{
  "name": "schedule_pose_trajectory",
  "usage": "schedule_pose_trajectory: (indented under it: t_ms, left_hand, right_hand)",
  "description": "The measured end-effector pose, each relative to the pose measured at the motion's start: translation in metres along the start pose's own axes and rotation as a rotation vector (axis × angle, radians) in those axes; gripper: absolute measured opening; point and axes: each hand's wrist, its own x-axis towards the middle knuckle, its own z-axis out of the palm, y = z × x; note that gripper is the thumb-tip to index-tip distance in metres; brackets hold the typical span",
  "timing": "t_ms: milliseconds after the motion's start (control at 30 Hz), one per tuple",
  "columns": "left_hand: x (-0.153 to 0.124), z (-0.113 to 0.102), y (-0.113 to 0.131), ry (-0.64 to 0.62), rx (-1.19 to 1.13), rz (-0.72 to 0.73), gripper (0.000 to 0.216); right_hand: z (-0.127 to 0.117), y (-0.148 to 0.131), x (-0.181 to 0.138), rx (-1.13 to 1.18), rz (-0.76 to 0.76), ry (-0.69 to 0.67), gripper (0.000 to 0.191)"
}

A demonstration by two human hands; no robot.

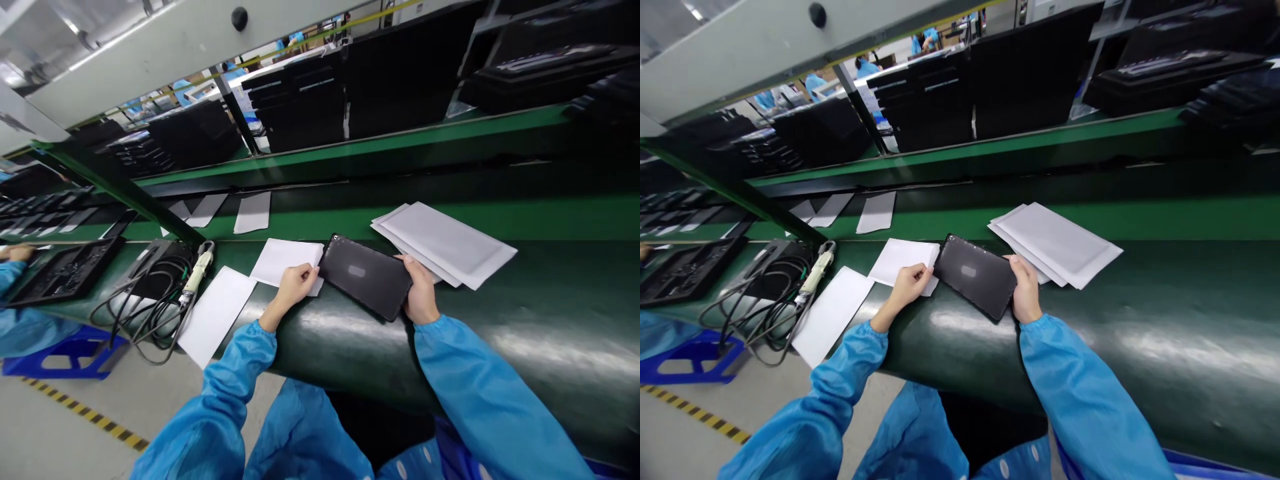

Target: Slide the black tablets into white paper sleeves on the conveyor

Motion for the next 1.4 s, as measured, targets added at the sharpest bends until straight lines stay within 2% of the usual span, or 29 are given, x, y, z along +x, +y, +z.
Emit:
schedule_pose_trajectory:
  t_ms: [200, 400, 567, 800, 933, 1067, 1300, 1400]
  left_hand:
    - [0.009, 0.007, 0.014, 0.024, 0.231, -0.106, 0.042]
    - [0.014, 0.007, 0.026, -0.007, 0.317, -0.138, 0.041]
    - [0.014, 0.007, 0.032, -0.046, 0.292, -0.069, 0.042]
    - [0.014, 0.006, 0.033, -0.004, 0.239, -0.107, 0.043]
    - [0.013, 0.005, 0.034, -0.023, 0.214, -0.061, 0.043]
    - [0.008, 0.003, 0.036, -0.068, 0.133, 0.008, 0.045]
    - [-0.009, 0.014, 0.073, -0.284, -0.109, 0.176, 0.045]
    - [-0.010, 0.020, 0.084, -0.304, -0.136, 0.196, 0.044]
  right_hand:
    - [0.003, 0.003, -0.006, -0.067, 0.047, -0.123, 0.065]
    - [0.005, -0.001, -0.008, -0.071, 0.041, -0.114, 0.069]
    - [0.006, -0.002, -0.008, -0.059, 0.050, -0.102, 0.070]
    - [0.008, -0.005, -0.006, -0.056, 0.095, -0.084, 0.069]
    - [0.010, -0.009, -0.007, -0.053, 0.146, -0.071, 0.075]
    - [0.008, -0.007, -0.006, -0.083, 0.132, -0.071, 0.078]
    - [0.006, 0.009, -0.009, -0.209, 0.059, -0.191, 0.078]
    - [0.004, 0.007, -0.012, -0.145, 0.112, -0.306, 0.073]
